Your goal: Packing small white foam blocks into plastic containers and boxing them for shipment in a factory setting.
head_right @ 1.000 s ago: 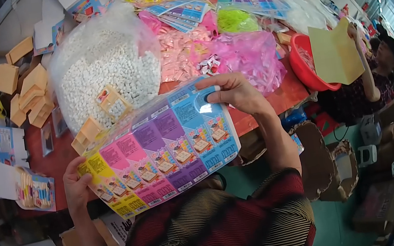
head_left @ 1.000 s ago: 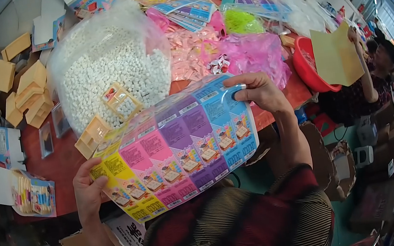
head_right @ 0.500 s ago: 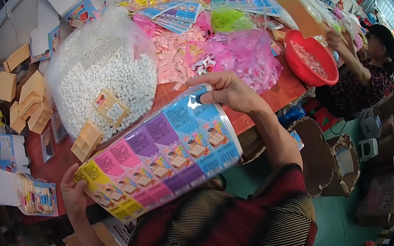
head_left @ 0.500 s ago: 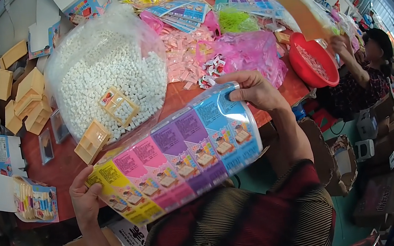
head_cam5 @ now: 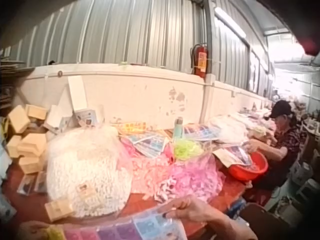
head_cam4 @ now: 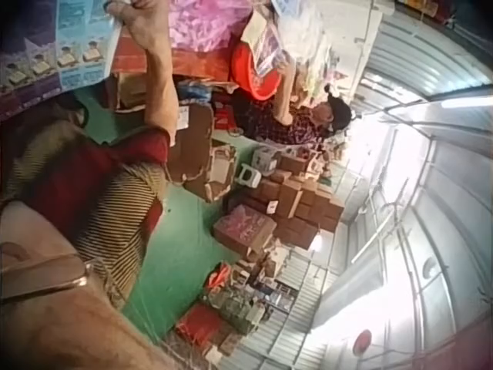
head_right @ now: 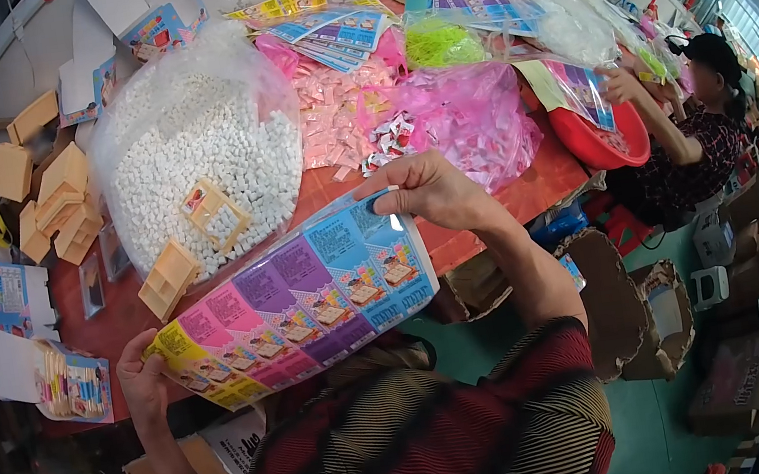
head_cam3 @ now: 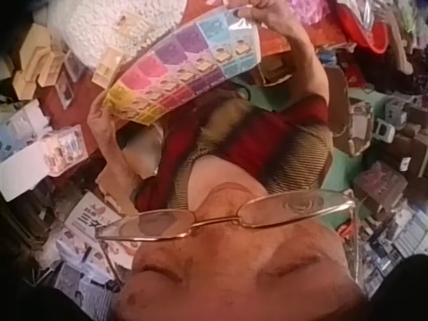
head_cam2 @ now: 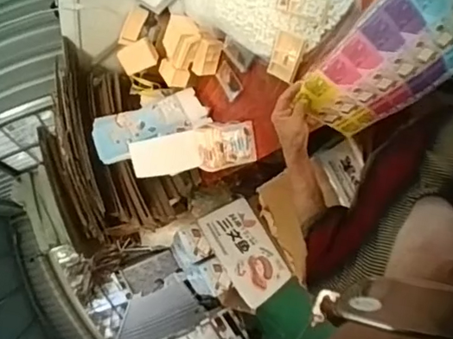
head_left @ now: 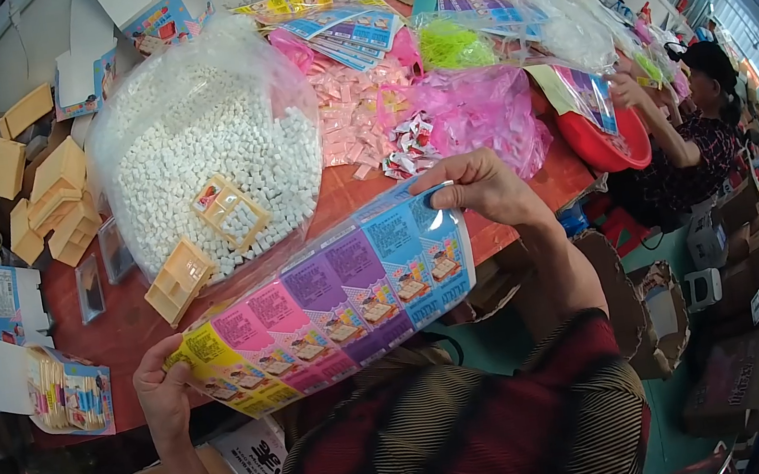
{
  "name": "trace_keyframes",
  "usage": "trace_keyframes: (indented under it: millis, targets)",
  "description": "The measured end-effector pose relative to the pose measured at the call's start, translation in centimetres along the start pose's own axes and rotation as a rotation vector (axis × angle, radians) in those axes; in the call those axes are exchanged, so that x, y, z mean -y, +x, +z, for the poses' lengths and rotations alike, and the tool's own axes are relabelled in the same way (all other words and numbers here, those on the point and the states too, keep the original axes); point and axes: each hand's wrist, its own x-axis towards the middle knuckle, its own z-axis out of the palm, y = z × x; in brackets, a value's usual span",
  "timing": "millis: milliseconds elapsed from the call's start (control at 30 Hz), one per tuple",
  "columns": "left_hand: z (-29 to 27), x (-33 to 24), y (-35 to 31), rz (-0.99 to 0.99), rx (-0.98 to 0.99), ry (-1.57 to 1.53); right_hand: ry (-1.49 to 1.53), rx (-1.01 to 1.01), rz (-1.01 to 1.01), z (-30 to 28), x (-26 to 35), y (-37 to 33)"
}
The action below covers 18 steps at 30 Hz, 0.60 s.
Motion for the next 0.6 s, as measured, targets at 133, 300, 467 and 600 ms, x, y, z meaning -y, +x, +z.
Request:
trace_keyframes:
  millis: [133, 300, 467, 600]
  targets:
    - [-0.4, -0.3, -1.2, -0.039, -0.085, 0.054, -0.188, 0.006, 0.069, 1.1, 1.0, 0.1]
    - [1.3, -3.7, -1.5, -0.249, -0.109, 0.327, -0.273, -0.09, 0.13, 1.0, 2.0, -1.8]
    - [1.1, -2.8, -1.0, -0.242, -0.063, 0.323, -0.112, 0.014, 0.174, 0.0, 0.8, -1.6]
    - [0.5, -1.4, -1.1, -0.05, -0.063, 0.554, -0.162, 0.0, 0.21, 0.3, -0.5, -0.4]
